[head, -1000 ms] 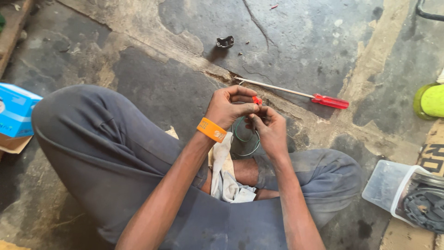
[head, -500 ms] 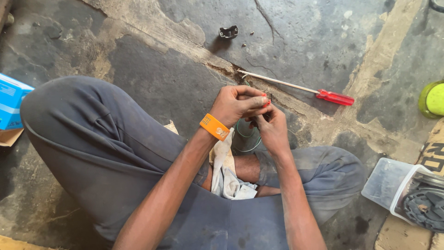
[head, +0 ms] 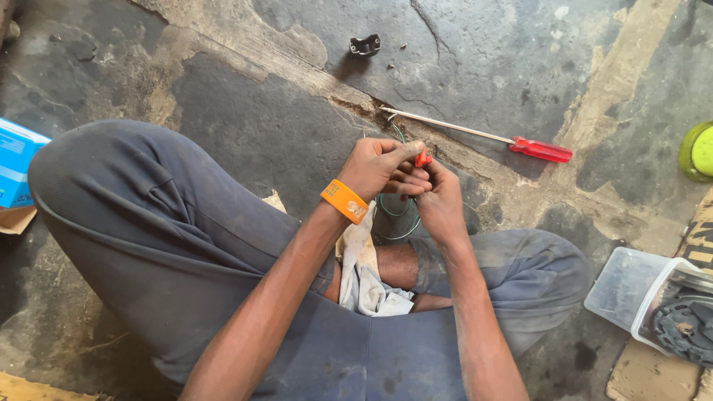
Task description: The person sits on the floor and uses a red wire connector to join two green wires. They twist the wires together and then screw the connector onto the joined wires to secure the connection.
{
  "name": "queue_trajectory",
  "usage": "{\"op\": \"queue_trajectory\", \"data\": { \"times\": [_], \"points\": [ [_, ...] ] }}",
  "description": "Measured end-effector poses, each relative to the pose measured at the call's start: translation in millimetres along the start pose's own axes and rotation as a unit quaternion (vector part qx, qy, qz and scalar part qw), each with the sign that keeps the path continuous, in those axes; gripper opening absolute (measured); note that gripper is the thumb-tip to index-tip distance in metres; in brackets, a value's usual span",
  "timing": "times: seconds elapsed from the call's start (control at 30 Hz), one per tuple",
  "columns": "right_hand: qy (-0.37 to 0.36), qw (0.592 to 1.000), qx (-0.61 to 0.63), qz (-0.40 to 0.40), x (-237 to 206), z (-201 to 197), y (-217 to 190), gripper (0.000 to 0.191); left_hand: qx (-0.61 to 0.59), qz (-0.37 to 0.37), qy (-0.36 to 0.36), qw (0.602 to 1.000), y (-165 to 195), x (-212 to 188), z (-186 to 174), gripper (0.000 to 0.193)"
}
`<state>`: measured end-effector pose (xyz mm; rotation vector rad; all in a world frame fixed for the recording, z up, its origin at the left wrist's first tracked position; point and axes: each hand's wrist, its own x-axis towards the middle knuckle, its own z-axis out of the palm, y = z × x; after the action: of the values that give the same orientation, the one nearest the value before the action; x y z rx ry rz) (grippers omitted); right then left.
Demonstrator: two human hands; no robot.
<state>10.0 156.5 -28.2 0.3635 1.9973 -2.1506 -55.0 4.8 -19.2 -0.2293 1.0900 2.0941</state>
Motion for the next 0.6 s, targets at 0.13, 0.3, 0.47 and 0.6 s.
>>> {"op": "queue_trajectory", "data": {
  "times": [0.13, 0.3, 0.47, 0.6],
  "points": [
    [0.011, 1.000, -0.001, 0.023, 0, 0, 0, 0.028, 0.007, -0.016, -0.004, 1.000, -3, 1, -2, 0.041],
    [0.004, 0.999, 0.041, 0.008, 0, -4, 9, 0.022, 0.005, -0.028, -0.003, 1.000, -7, 4, -4, 0.043],
    [0.008, 0.999, 0.029, -0.025, 4, -11, 15, 0.016, 0.002, 0.036, -0.008, 0.999, -12, 6, -6, 0.026],
    [0.070, 0.997, 0.033, -0.007, 7, -16, 7, 0.020, 0.022, 0.122, -0.004, 0.992, -14, 5, -8, 0.022]
  ]
}}
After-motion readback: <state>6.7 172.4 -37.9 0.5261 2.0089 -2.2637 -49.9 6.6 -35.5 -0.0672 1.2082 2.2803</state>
